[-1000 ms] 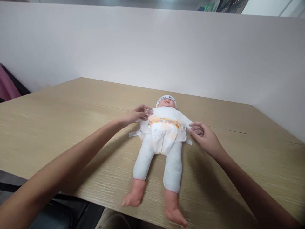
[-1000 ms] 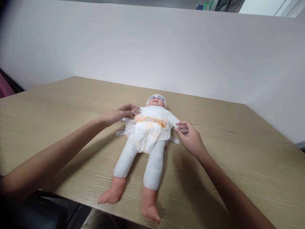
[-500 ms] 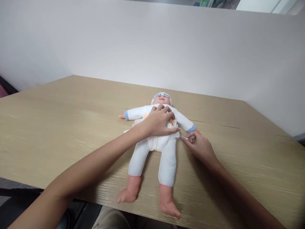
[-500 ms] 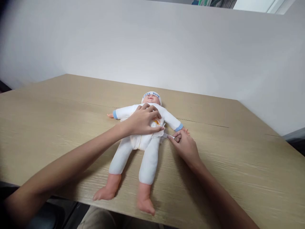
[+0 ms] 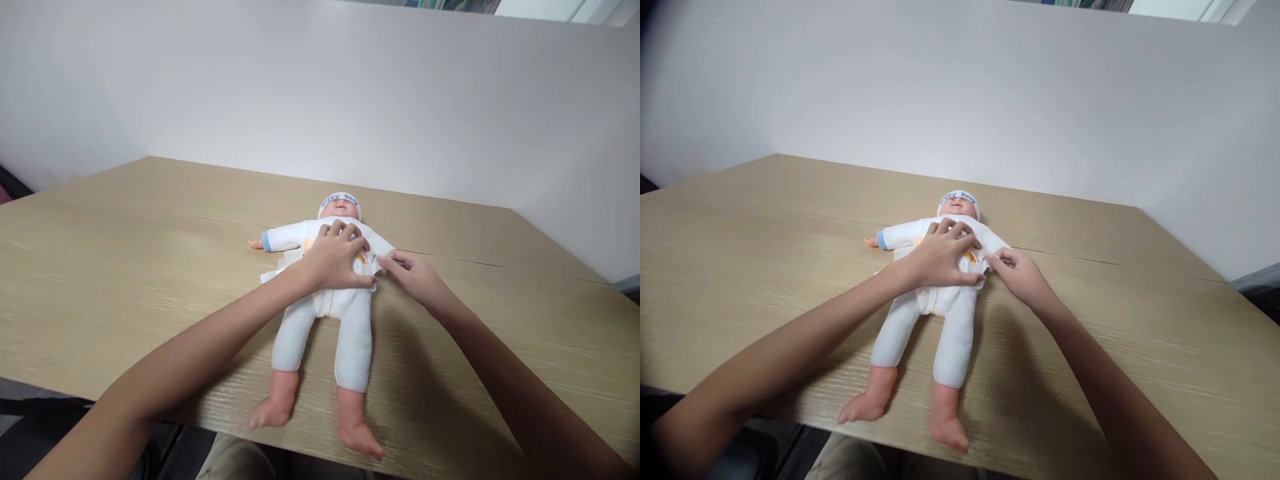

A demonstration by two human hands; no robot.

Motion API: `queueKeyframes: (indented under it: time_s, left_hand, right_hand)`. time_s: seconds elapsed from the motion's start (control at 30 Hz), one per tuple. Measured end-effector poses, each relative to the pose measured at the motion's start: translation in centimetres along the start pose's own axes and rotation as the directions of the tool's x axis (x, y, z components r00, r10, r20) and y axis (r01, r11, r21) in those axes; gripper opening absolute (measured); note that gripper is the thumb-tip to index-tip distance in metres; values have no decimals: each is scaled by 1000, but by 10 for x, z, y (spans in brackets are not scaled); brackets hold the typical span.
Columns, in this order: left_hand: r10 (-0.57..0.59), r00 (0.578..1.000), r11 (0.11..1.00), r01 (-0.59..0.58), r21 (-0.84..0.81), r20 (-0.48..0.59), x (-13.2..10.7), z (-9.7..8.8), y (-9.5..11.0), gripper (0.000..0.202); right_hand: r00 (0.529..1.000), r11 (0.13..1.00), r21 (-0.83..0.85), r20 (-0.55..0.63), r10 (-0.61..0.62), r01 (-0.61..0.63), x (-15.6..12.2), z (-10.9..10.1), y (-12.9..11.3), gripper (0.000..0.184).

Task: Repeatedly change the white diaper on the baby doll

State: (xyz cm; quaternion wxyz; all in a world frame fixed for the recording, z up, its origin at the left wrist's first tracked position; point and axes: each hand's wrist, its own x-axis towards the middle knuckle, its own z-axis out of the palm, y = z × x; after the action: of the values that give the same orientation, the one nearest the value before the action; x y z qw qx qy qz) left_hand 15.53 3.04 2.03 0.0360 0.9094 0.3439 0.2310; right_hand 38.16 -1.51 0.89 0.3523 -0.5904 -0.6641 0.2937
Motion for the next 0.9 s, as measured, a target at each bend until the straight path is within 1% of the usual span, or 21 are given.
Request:
queueKeyframes:
  time_s: [0.07,0.13,0.2,0.27,0.33,0.4,0.43,0.5,0.57,0.63,0.7,0.73,0.8,0.9]
  left_hand:
    - [0,1000,1000,1,-8,1,0,0,-1,57]
    - [-10,1000,1000,10,-7,-8,0,0,-1,56]
    - [-12,1000,1000,12,-3,-15,0,1,-2,55]
    - [-8,1000,1000,8,-5,-14,0,2,-3,53]
    - [-3,1000,1000,3,-13,-14,0,5,-5,54]
    - [-1,1000,1000,0,-25,-17,0,6,-7,58]
    - [3,1000,999,-4,-34,-15,0,6,-8,60]
    - [14,1000,998,-14,-66,-3,-1,5,-9,66]
    - [38,999,990,-36,-138,8,-5,0,-12,69]
    - [80,997,961,-79,-264,-6,-13,-6,-19,59]
    - [105,992,914,-123,-386,-68,-27,-11,-30,45]
    - [96,990,897,-133,-422,-106,-36,-12,-38,42]
    - [37,987,893,-103,-437,-158,-57,-13,-56,43]
    - [-52,987,924,-9,-383,-149,-89,-11,-86,45]
  right_hand:
    - [1000,1000,20,15,5,-5,15,13,-9,56]
    - [1000,999,43,5,22,-22,24,27,-13,53]
    - [999,997,69,-39,26,-23,24,38,-14,49]
    - [995,996,88,-104,-8,17,14,46,-14,43]
    - [974,991,58,-200,-107,121,-2,49,-12,36]
    - [930,963,-52,-251,-269,264,-19,51,-8,30]
    - [903,936,-117,-245,-352,333,-26,51,-5,30]
    - [861,874,-203,-178,-476,441,-36,52,1,38]
    - [842,838,-216,-102,-529,500,-40,52,8,48]
    - [839,831,-198,-61,-540,520,-40,52,14,53]
    - [841,835,-180,-61,-538,521,-38,52,17,52]
    - [842,838,-176,-70,-534,517,-37,51,17,51]
    - [848,847,-182,-95,-521,500,-35,50,14,46]
    - [853,857,-245,-162,-496,452,-32,48,1,35]
